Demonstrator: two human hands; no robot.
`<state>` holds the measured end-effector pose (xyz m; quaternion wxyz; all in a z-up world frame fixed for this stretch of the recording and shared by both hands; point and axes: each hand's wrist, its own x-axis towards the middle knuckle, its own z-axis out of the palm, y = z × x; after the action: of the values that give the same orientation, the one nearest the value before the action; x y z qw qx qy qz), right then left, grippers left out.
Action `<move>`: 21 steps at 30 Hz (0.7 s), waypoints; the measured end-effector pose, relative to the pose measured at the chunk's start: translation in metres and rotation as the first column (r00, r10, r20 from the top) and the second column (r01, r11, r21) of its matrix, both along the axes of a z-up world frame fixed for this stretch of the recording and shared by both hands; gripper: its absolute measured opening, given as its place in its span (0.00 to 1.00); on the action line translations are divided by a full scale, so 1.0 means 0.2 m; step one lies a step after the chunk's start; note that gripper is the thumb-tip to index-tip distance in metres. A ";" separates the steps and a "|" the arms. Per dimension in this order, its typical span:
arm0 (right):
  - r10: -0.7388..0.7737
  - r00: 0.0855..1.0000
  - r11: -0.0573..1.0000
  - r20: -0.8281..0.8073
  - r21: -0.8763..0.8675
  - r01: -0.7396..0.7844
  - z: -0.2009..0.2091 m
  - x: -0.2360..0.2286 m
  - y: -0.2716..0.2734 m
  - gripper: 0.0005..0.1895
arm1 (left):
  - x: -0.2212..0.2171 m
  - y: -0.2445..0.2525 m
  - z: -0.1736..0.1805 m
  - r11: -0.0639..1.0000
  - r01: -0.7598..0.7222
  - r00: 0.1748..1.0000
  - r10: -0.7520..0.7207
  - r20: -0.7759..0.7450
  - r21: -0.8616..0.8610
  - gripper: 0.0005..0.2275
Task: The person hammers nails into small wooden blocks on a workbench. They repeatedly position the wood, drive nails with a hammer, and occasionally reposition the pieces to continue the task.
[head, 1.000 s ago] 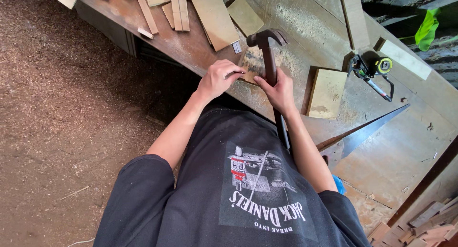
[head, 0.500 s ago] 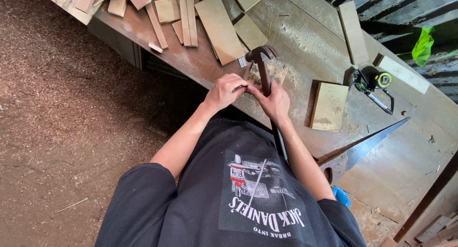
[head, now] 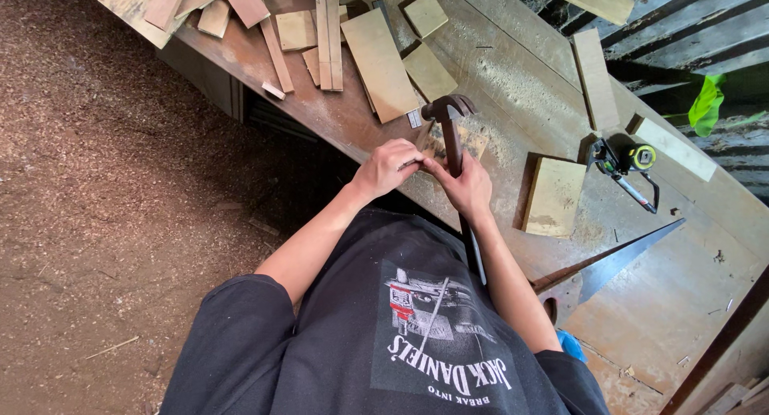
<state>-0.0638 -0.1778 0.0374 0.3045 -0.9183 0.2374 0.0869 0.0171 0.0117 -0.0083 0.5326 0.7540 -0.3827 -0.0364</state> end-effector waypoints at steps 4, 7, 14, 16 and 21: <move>0.023 1.000 1.000 0.015 -0.011 -0.023 0.00 0.00 0.00 0.33 | -0.01 0.01 0.01 1.000 -0.002 1.000 0.002 -0.005 -0.021 0.08; 0.024 1.000 1.000 -0.001 -0.014 -0.024 -0.01 0.00 0.00 0.34 | -0.01 0.01 0.01 1.000 -0.006 1.000 0.006 -0.006 -0.019 0.08; 0.015 0.998 1.000 -0.054 -0.021 -0.016 0.00 0.01 -0.01 0.33 | -0.03 0.00 0.02 1.000 -0.024 0.999 0.023 -0.028 -0.014 0.09; 0.010 0.998 1.000 -0.060 -0.004 -0.010 0.01 0.02 -0.01 0.32 | -0.02 0.00 0.02 1.000 -0.022 0.999 0.022 -0.036 -0.007 0.09; 0.012 0.995 1.000 -0.096 -0.007 -0.013 0.04 0.04 0.00 0.34 | -0.03 0.01 0.03 0.999 -0.052 0.996 0.052 -0.072 -0.006 0.09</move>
<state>-0.0567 -0.1780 0.0447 0.2887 -0.9157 0.2463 0.1322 0.0114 0.0135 -0.0025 0.5499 0.7598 -0.3436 -0.0480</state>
